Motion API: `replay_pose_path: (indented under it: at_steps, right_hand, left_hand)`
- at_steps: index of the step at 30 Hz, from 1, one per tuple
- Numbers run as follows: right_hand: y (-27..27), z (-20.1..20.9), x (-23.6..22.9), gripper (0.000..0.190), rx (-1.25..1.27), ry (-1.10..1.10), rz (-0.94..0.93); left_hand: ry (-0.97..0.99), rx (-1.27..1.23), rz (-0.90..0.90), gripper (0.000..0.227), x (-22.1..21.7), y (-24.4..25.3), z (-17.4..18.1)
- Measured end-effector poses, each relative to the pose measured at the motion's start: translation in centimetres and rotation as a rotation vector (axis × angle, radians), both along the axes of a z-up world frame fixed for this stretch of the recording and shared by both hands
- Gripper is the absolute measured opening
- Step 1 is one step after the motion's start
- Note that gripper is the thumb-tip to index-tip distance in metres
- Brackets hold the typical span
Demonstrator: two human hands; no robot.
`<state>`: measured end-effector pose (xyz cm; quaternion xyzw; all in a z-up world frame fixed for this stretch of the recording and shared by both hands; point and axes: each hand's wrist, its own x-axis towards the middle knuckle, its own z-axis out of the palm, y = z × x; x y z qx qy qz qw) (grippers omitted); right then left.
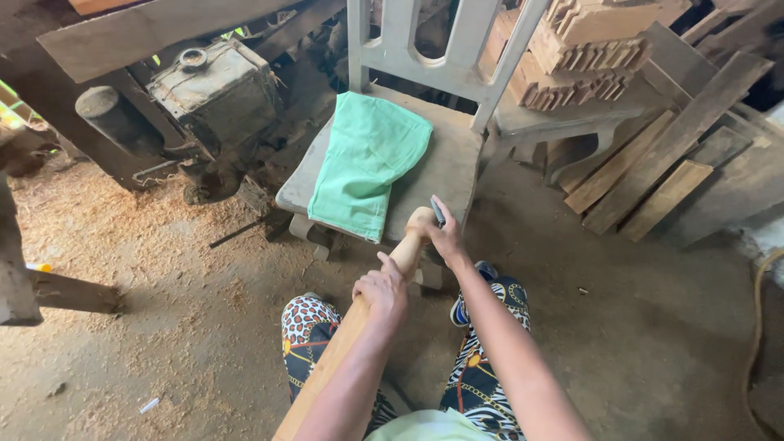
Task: Sanding a decorative wooden furniture leg with a handheld sanding block.
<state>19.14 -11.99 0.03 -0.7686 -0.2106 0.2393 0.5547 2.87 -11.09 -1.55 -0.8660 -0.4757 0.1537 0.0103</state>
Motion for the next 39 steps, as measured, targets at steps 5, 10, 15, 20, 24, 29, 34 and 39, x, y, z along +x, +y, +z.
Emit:
replay_pose_path:
  at_steps: [5,10,15,20,24,29,34,39]
  right_hand:
    - [-2.3,1.3,-1.5,0.058,0.24,-0.012,0.009]
    - [-2.5,-1.8,-3.9,0.057,0.218,-0.309,0.157]
    - [-3.6,-4.0,-5.3,0.055,0.089,-0.433,0.178]
    - [-1.8,-3.2,-2.7,0.056,0.043,-0.553,0.227]
    - [0.8,-2.0,0.4,0.058,-0.106,-0.532,0.232]
    - [0.0,-2.4,1.1,0.059,-0.112,-0.334,0.218]
    - [-2.4,-1.4,-3.8,0.06,-0.094,-0.609,0.232]
    - [-0.9,-2.1,-0.7,0.058,-0.053,-0.472,0.267]
  left_hand:
    - [-0.007,-0.025,-0.052,0.059,-0.9,-0.4,2.4]
    - [-0.092,-0.154,-0.18,0.104,-2.3,1.6,3.7]
    - [-0.11,-0.422,-0.257,0.121,-3.1,2.2,3.4]
    - [-0.187,-0.466,-0.22,0.119,-3.3,1.9,3.1]
    - [-0.188,-0.501,-0.23,0.112,-3.8,2.1,6.2]
    - [-0.189,-0.469,-0.226,0.113,-3.7,1.6,4.7]
    - [-0.228,-0.497,-0.226,0.12,-3.2,2.1,2.9]
    - [-0.263,-0.499,-0.226,0.113,-3.4,2.1,3.9]
